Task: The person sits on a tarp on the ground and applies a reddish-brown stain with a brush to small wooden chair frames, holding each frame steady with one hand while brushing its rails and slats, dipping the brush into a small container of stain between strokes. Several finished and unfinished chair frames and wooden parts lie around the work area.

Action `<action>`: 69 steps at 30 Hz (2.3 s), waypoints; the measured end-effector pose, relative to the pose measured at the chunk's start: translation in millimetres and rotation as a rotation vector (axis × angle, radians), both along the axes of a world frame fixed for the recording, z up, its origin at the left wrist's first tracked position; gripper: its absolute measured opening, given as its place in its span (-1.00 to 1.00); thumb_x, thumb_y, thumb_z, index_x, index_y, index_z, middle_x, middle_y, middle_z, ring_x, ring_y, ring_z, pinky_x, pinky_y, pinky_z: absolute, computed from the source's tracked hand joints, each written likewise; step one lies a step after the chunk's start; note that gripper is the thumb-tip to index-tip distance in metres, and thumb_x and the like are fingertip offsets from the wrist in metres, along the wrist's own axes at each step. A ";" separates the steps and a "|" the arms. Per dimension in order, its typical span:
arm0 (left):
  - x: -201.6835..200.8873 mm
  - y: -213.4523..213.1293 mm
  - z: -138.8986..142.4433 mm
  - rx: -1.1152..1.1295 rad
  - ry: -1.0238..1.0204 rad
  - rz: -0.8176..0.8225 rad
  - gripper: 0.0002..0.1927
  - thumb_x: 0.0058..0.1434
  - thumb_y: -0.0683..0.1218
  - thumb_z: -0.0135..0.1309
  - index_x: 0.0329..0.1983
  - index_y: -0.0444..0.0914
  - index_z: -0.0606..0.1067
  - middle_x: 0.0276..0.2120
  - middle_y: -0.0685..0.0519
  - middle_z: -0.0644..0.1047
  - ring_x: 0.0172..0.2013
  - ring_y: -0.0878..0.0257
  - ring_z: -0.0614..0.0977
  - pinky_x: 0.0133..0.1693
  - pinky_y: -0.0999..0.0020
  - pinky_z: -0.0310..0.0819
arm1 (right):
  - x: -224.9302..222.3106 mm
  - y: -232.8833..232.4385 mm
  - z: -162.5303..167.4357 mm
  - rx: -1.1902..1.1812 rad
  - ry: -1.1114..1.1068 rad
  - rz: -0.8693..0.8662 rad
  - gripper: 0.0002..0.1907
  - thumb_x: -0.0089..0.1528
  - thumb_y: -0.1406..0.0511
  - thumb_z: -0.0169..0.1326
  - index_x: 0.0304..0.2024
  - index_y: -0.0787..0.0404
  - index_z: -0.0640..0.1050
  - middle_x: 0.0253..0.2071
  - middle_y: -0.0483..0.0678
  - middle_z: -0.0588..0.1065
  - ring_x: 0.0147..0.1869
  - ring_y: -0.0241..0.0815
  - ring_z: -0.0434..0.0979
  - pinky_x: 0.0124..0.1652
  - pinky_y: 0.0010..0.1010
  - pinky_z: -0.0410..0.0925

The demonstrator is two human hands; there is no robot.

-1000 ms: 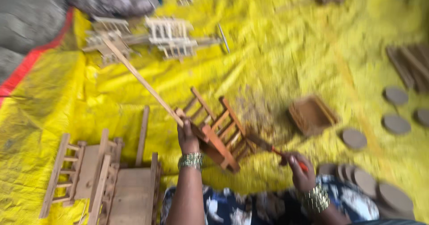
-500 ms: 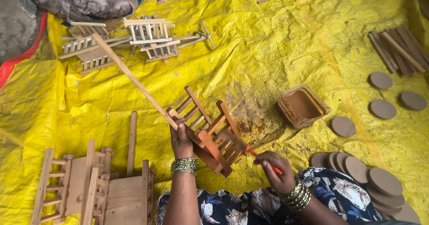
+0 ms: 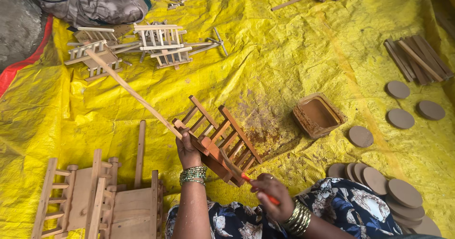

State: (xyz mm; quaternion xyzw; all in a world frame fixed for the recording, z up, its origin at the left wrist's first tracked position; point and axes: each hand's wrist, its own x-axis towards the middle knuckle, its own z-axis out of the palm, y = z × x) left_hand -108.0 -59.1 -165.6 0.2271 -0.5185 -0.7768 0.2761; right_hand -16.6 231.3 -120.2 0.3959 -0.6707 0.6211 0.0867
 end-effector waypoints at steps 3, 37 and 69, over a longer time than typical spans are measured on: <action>-2.4 0.6 2.0 -0.037 -0.003 0.029 -0.61 0.40 0.19 -0.03 0.02 -0.19 0.45 -0.22 0.15 0.45 -0.22 0.32 0.53 -0.16 0.34 0.51 | -22.2 10.6 -10.0 -0.103 -0.042 -0.039 -0.73 0.40 0.29 -0.13 -0.03 0.23 0.57 -0.26 0.04 0.62 -0.25 -0.15 0.67 -0.17 -0.30 0.58; -10.9 1.9 -18.4 -0.174 -0.108 0.048 -0.47 0.34 0.26 -0.01 0.16 -0.19 0.43 -0.12 0.10 0.52 -0.10 0.28 0.54 -0.03 0.27 0.45 | -18.6 31.3 61.9 0.236 -0.249 -0.343 -0.76 0.25 0.31 0.04 -0.13 0.25 0.67 -0.38 -0.01 0.64 -0.31 -0.16 0.63 -0.24 -0.30 0.45; -2.1 5.8 7.6 0.051 -0.033 0.020 -0.54 0.39 0.21 0.00 0.10 -0.22 0.41 -0.55 0.01 0.40 -0.65 0.20 0.45 -0.59 0.31 0.43 | -60.0 48.2 45.9 0.405 0.419 -0.298 -0.81 0.19 0.31 0.16 -0.15 0.21 0.62 -0.31 -0.05 0.59 -0.18 -0.09 0.59 -0.05 -0.17 0.40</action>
